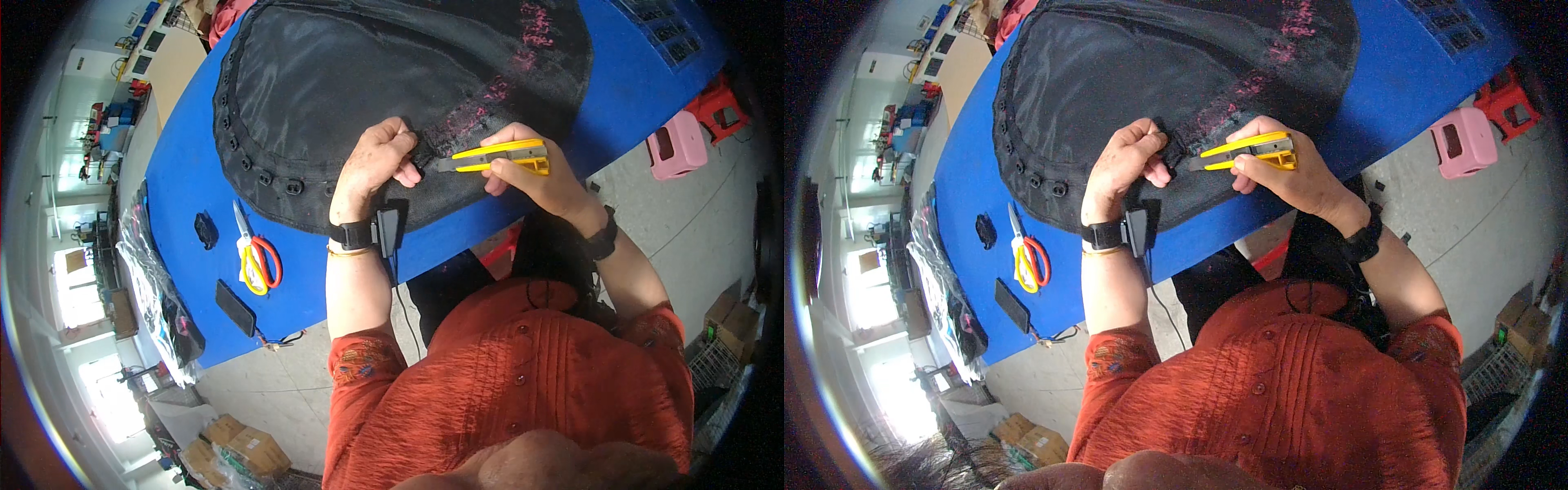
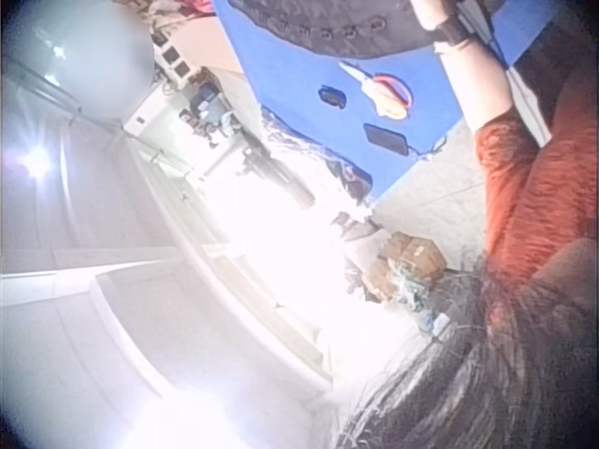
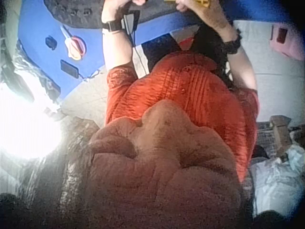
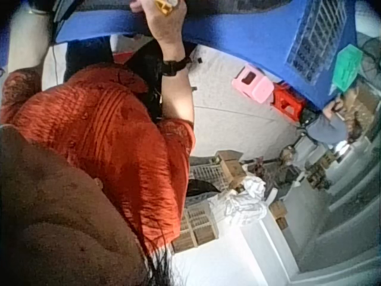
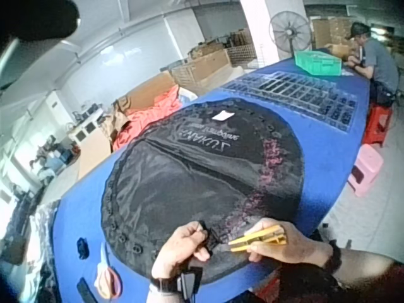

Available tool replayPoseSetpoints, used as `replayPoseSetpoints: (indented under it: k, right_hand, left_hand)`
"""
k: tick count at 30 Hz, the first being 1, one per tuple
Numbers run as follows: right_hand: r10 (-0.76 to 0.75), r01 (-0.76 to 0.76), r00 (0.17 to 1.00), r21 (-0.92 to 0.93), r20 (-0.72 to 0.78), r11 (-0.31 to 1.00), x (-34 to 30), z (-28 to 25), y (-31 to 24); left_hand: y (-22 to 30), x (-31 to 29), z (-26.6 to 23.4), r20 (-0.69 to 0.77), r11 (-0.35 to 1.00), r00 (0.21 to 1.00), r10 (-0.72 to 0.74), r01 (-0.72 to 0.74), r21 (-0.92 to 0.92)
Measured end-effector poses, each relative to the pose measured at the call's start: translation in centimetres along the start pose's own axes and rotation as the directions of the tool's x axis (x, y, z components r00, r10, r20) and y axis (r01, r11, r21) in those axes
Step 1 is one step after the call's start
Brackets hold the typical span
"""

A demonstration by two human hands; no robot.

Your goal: Trimming excess threads from a circular black fabric component using a utility knife.

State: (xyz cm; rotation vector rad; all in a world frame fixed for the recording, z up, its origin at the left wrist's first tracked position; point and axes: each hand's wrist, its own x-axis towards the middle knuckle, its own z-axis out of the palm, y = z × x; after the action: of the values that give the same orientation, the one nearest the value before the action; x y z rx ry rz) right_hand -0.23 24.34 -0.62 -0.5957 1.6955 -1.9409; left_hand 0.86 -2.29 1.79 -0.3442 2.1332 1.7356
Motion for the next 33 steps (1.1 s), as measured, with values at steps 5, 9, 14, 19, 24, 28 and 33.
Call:
replayPoseSetpoints:
  k: [5, 9, 14, 19, 24, 28, 33]
  right_hand:
    - [0.045, -0.045, 0.999, 0.016, 0.027, 0.999, 0.3, -0.3, -0.4]
    - [0.017, -0.011, 0.998, 0.101, -0.058, 0.995, 0.4, -0.2, 0.0]
    - [-0.031, 0.067, 0.985, 0.204, -0.172, 0.977, 1.2, 0.2, -0.1]
    - [-0.023, 0.037, 0.995, 0.134, -0.101, 0.990, 1.7, 0.3, 0.0]
    - [-0.028, 0.044, 0.993, 0.151, -0.112, 0.988, 2.0, 0.5, -0.1]
    - [-0.015, 0.032, 0.994, 0.152, -0.111, 0.988, 2.1, 0.6, -0.2]
    - [-0.025, 0.041, 0.994, 0.159, -0.103, 0.986, 2.0, 0.7, -0.2]
  left_hand:
    - [-0.3, 0.0, 0.0, -0.031, 1.000, 0.999, 0.009, -0.008, 0.021]
    - [-0.4, 0.1, -0.1, 0.003, 0.999, 0.999, 0.034, -0.034, -0.031]
    - [-0.7, 0.3, -0.4, 0.020, 1.000, 1.000, 0.015, -0.015, -0.006]
    - [-0.3, 0.2, -0.4, 0.035, 1.000, 0.999, 0.007, -0.007, 0.001]
    - [-0.2, 0.1, -0.4, 0.031, 1.000, 1.000, 0.004, -0.004, -0.005]
    - [-0.3, 0.1, -0.4, 0.035, 1.000, 0.999, 0.008, -0.008, -0.010]
    - [-0.4, 0.0, -0.4, 0.032, 1.000, 0.999, 0.013, -0.013, -0.011]
